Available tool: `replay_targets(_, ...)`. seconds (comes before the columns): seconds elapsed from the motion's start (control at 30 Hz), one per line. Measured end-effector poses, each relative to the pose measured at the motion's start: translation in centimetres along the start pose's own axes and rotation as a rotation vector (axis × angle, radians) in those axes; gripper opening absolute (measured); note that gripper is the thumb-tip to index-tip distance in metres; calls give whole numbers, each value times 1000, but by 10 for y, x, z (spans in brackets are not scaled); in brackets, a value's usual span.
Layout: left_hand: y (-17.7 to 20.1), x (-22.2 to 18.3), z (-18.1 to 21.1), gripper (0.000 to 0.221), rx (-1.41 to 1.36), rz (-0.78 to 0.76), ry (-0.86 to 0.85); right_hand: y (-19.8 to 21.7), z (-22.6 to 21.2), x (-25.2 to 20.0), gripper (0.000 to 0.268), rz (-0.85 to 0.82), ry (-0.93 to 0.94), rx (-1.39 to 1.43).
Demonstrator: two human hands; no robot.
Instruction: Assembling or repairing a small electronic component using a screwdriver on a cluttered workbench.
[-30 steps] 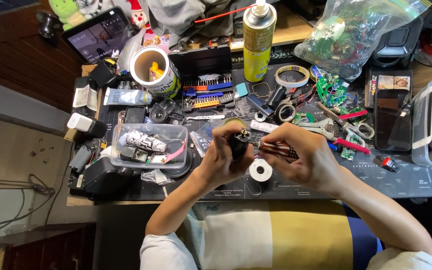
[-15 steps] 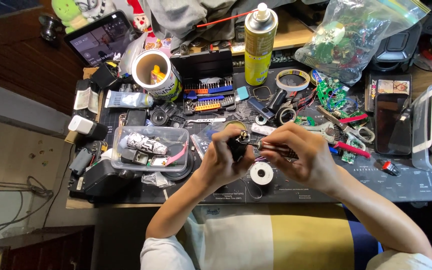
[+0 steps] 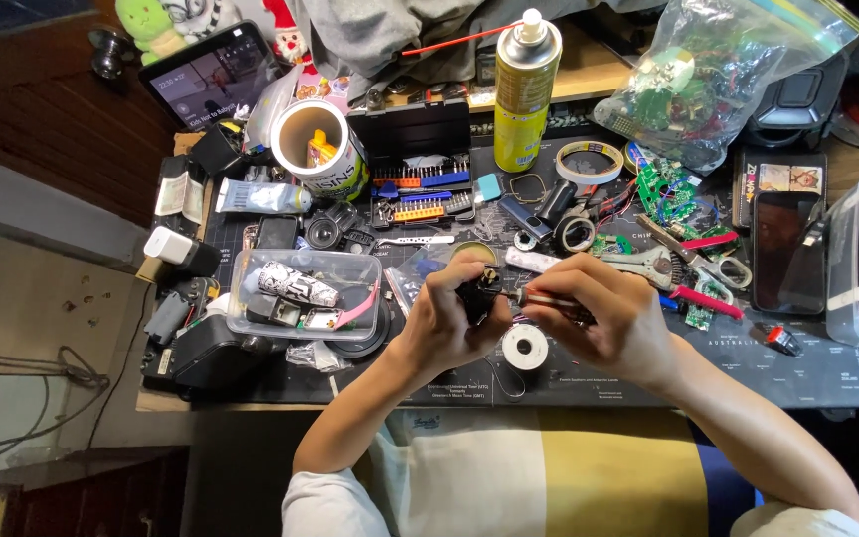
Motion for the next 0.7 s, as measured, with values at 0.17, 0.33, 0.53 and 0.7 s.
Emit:
replay_targets(0.17,-3,-6,-5,45,0,20,-6,3,1,4,27,52,5,17)
replay_targets(0.33,-2,-4,-4,46,-27,18,-24,-1,-9,6,14,-21,129,-59)
replay_targets(0.53,0,0,-2,45,-20,29,-43,-4,-12,4,22,-40,160,-125)
replay_targets(0.7,-1,-5,-9,46,-19,28,-57,-7,-6,1,17,-126,150,-130)
Point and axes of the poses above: each hand's wrist, its own x-axis towards the middle knuckle, its own y-axis out of the back of the hand, z = x × y, the point moved 8 cm from there along x, towards the middle knuckle, and after that the axes turned 6 degrees about y, right-handed, at the moved point
